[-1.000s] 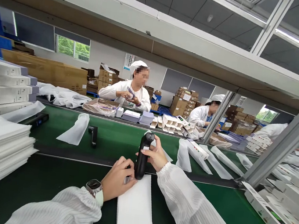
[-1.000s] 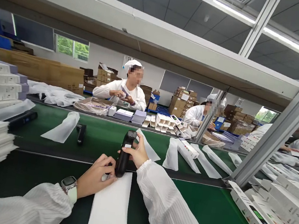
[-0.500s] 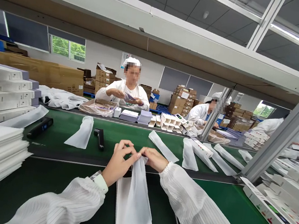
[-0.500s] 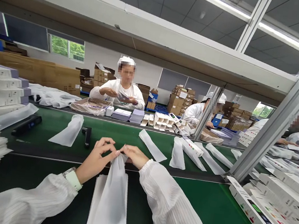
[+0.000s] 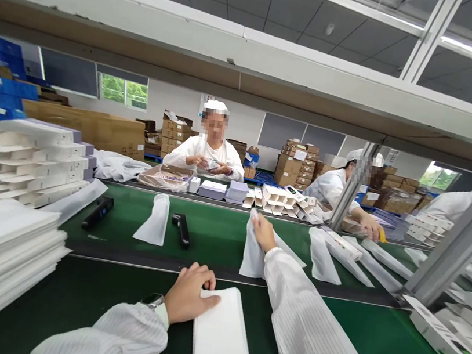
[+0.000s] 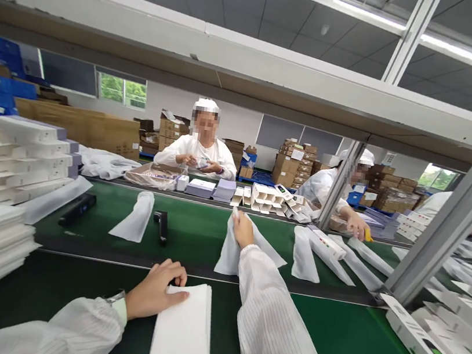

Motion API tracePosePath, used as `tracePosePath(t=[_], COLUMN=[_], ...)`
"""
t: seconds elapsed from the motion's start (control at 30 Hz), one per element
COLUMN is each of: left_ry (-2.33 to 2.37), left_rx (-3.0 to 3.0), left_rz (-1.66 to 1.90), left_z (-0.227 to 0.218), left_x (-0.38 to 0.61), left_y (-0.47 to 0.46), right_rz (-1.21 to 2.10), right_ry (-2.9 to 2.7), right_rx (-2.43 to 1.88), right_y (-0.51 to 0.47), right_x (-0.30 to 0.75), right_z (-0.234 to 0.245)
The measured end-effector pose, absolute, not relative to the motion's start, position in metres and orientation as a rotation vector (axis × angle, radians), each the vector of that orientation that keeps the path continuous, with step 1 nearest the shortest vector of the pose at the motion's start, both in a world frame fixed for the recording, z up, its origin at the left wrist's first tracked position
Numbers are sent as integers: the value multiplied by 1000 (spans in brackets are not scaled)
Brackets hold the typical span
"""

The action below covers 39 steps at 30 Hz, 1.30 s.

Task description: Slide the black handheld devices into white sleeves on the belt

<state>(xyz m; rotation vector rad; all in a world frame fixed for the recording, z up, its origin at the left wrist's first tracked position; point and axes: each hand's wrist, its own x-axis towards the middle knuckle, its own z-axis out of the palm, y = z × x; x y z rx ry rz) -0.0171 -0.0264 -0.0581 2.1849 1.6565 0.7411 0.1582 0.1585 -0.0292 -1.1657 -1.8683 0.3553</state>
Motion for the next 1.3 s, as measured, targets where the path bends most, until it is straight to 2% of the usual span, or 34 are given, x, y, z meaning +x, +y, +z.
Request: tracePosePath(t=[0.17,0.23,0.4,0.63,0.87,1.0,1.3], left_ry=[1531,1498,1507,1586,1546,1596,1626], left_rx=[2113,2104,2114,2177,2219,2249,2298], left_rz=[896,976,1000,1036,1028,1077,1049], left_z=[-53,-52,-53,-54,-55,-55,-55], left_x=[-15,-14,-14,-17,-17,-17,-17], left_y=[-24,-24,-26,-25,-23,-22,-19], right_rz=[122,125,826,1109,1759,1815,1628], right_ry=[-2268,-2471,-2267,-1821,-1417,-1409,-1367], right_rx=[-1021,-890,-894,-953,-476,-468,-411], right_y=[128,114,113,129,87,73,67], right_x=[103,75,39,80,134,136,142], right_z=[-47,-50,-71,-66,-31,-30,-2])
